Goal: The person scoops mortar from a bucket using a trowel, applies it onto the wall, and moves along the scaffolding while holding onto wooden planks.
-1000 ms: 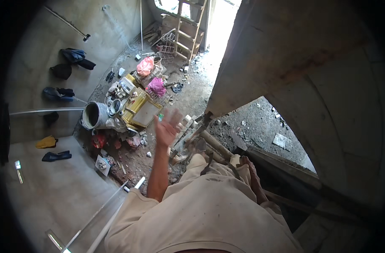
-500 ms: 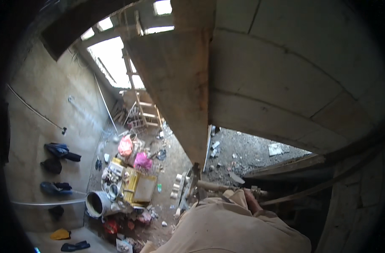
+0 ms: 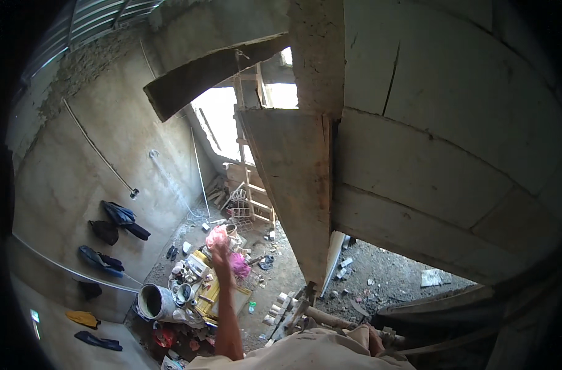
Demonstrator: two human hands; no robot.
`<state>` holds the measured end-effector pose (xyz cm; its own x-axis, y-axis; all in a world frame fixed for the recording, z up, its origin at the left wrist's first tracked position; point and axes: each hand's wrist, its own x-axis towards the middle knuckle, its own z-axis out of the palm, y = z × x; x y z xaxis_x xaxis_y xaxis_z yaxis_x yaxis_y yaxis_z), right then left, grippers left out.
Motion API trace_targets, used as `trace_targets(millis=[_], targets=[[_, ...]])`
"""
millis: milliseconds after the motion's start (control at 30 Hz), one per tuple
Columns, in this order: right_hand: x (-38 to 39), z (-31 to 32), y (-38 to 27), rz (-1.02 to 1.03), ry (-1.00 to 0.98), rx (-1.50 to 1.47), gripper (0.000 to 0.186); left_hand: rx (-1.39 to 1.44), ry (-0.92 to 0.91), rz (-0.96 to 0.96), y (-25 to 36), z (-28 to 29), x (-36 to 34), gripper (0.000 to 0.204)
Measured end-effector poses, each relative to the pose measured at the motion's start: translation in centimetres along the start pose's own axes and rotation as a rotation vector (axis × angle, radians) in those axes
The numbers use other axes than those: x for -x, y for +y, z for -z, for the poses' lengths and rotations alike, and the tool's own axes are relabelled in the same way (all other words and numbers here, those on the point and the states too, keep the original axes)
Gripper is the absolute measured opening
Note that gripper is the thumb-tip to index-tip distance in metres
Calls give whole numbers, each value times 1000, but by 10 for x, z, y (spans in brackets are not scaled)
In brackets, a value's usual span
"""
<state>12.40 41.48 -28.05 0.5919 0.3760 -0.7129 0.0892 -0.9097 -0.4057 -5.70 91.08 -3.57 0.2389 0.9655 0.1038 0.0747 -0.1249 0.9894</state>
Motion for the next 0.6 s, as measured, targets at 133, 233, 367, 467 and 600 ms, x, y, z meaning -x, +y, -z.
trace_targets(millis=[133, 233, 367, 467, 600], targets=[[-8, -1, 12, 29, -10, 4, 37, 123, 75, -640, 195, 28, -41, 53], [-9, 0, 18, 36, -3, 12, 37, 251, 104, -1024, 285, 23, -34, 53], [-8, 3, 22, 66, 8, -3, 37, 130, 80, -1313, 315, 9, -14, 43], [-5, 2, 30, 54, 11, -30, 37, -91, -104, -1130, 286, -28, 4, 42], [0, 7, 40, 56, -3, -34, 37, -54, -199, -783, 256, -83, 24, 41]])
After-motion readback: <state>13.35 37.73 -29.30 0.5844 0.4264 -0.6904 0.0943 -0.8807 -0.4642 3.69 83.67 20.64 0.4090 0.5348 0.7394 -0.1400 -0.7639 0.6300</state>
